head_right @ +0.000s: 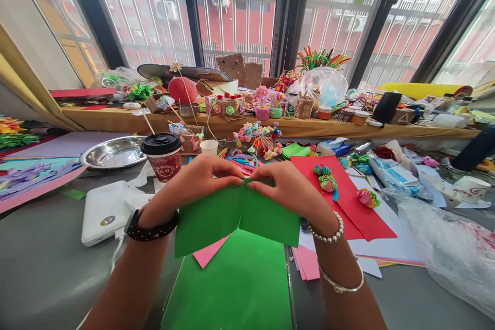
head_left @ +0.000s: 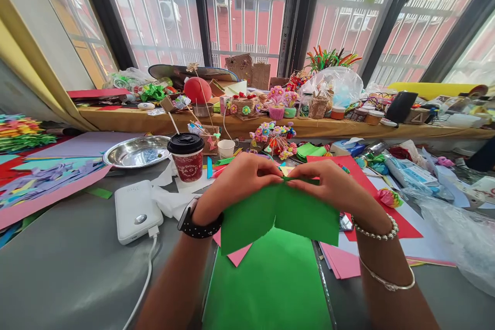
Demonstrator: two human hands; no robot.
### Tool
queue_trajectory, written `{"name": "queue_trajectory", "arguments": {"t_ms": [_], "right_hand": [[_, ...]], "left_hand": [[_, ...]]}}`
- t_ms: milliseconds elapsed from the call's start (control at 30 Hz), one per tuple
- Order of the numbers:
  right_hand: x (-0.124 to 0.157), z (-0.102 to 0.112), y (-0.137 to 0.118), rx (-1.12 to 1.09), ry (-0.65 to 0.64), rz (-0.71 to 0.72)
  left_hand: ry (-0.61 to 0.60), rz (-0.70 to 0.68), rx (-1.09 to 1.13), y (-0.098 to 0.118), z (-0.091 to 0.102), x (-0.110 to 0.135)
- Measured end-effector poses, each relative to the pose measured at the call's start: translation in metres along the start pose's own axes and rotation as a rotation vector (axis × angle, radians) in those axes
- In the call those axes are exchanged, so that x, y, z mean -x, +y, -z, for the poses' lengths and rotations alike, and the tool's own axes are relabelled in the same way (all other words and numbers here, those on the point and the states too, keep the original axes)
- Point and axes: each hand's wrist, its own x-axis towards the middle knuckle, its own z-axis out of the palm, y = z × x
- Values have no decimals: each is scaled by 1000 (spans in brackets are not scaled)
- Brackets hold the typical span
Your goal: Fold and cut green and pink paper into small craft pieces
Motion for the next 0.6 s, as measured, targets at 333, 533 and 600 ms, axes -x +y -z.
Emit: {"name": "queue_trajectory", "arguments": {"t_ms": [333,533,600], "right_hand": [[-5,-4,-5,132,-24,-153],[-7,-7,-1,176,12,-180],[-8,-6,1,166,15,-176]], "left_hand": [[49,6,-282,0,-10,-5],[158,-13,-430,-3,-23,-8],[175,-16,-438,-4,-25,-9]]}}
